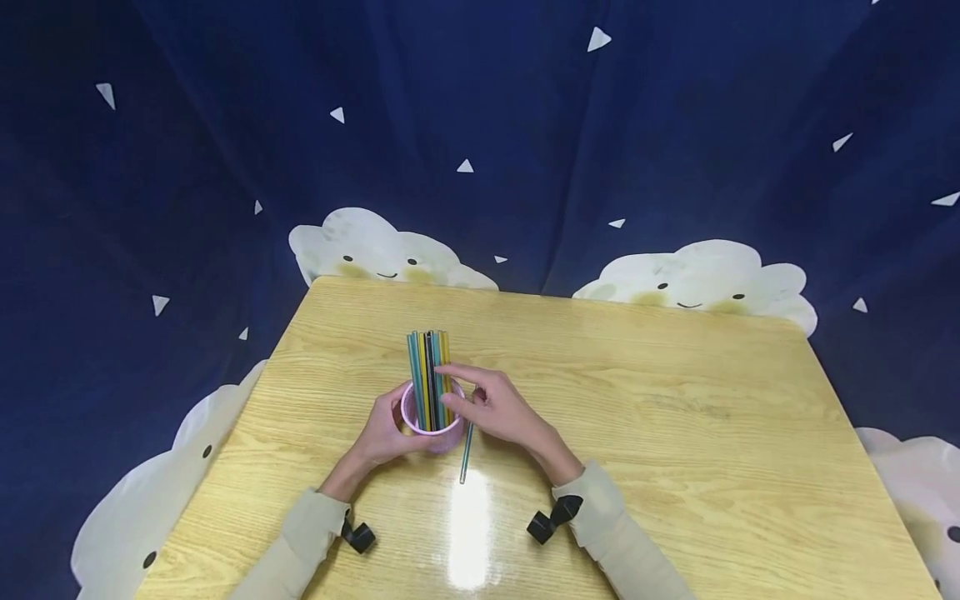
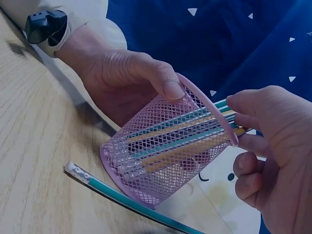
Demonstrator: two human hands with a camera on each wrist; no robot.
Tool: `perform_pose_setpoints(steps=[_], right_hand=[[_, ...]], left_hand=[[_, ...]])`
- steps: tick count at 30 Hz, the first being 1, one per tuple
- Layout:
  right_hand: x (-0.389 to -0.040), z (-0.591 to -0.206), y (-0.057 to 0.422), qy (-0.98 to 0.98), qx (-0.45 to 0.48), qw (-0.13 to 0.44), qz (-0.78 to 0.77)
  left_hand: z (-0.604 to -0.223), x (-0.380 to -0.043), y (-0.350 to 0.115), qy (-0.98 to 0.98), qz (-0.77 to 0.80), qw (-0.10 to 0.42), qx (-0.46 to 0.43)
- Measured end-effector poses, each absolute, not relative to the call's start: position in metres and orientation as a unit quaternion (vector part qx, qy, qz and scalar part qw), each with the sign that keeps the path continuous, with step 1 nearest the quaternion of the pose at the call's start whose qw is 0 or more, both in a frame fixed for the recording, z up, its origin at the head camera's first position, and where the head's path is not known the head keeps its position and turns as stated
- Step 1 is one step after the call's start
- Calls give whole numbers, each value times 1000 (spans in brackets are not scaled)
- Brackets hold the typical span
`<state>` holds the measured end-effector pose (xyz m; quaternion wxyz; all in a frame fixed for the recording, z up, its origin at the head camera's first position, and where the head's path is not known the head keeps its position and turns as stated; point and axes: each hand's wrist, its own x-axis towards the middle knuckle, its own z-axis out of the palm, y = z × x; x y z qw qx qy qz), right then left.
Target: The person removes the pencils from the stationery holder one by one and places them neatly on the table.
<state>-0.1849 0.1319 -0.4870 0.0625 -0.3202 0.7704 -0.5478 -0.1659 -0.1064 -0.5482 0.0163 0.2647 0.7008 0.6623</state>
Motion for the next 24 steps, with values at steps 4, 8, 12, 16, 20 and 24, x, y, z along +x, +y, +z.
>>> perform_pose_setpoints(steps=[4,8,12,16,20,24], right_hand=[[-184,-487,134,779,-319,52,-536],[-185,-486,136,785,-317,42,-530],[-184,-485,138,788,-314,39,-529],[-184,-483,138,789,-317,34,-524],[-184,-481,139,786,-323,26,-526],[-183,-477,141,784,-327,18,-528]], left_hand=[[-549,-166,-107,707,657,22,261],[-549,-165,-107,712,654,25,254],[-548,-164,-106,709,658,28,251],[-549,-165,-107,703,663,27,256],[-549,-165,-107,701,664,25,259],[-550,-166,-107,703,663,24,258]])
